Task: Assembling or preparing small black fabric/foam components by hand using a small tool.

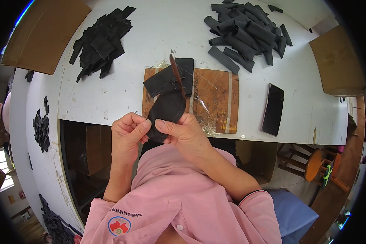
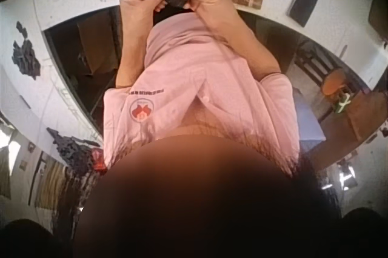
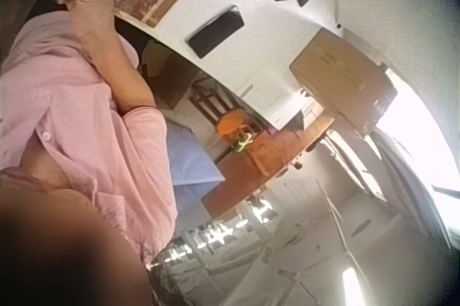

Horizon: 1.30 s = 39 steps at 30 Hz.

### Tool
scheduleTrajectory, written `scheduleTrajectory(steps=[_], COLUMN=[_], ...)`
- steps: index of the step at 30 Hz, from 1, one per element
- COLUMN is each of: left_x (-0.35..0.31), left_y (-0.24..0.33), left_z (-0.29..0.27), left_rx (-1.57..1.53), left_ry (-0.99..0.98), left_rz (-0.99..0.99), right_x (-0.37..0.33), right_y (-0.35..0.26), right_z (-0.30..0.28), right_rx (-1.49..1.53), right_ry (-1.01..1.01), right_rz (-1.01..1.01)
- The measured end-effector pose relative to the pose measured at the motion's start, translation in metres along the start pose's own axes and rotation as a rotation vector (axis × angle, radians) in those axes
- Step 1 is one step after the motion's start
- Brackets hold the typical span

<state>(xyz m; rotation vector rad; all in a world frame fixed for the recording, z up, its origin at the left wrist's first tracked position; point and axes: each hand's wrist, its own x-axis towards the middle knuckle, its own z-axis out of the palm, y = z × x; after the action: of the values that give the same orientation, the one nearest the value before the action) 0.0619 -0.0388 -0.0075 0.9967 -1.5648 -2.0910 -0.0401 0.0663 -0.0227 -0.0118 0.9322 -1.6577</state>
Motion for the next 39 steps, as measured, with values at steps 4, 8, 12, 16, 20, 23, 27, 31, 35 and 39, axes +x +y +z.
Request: scheduleTrajectory(steps=[4,8,12,16,20,23,27,31,35,39], left_x=[-0.002,-0.003,-0.008,-0.009,-0.011,-0.01,-0.007,-0.004,-0.005,0.0], left_y=[-0.003,-0.005,-0.011,-0.011,-0.011,-0.01,-0.008,-0.016,-0.018,-0.019], left_z=[0.015,0.02,0.026,0.033,0.041,0.045,0.047,0.046,0.045,0.035], left_rx=[0.058,-0.294,-0.332,-0.284,-0.188,-0.134,-0.083,-0.092,-0.006,0.057], left_ry=[0.02,-0.111,-0.207,-0.214,-0.19,-0.151,-0.091,-0.049,-0.047,0.002], left_rz=[0.082,0.011,-0.008,-0.015,0.059,0.093,0.057,0.112,0.242,0.197], right_x=[-0.01,-0.015,-0.016,-0.015,-0.014,-0.011,-0.01,-0.015,-0.013,-0.018], right_y=[0.001,-0.001,-0.003,-0.002,-0.002,-0.002,-0.001,-0.005,-0.01,-0.025], right_z=[-0.008,-0.011,-0.016,-0.027,-0.027,-0.027,-0.027,-0.017,-0.018,-0.046], right_rx=[-0.104,-0.024,0.004,0.022,0.021,-0.023,-0.126,-0.225,-0.25,-1.081], right_ry=[0.102,0.167,0.188,0.126,0.144,0.174,0.194,0.194,0.204,0.212], right_rz=[-0.104,-0.253,-0.366,-0.362,-0.379,-0.415,-0.434,-0.466,-0.5,-0.259])
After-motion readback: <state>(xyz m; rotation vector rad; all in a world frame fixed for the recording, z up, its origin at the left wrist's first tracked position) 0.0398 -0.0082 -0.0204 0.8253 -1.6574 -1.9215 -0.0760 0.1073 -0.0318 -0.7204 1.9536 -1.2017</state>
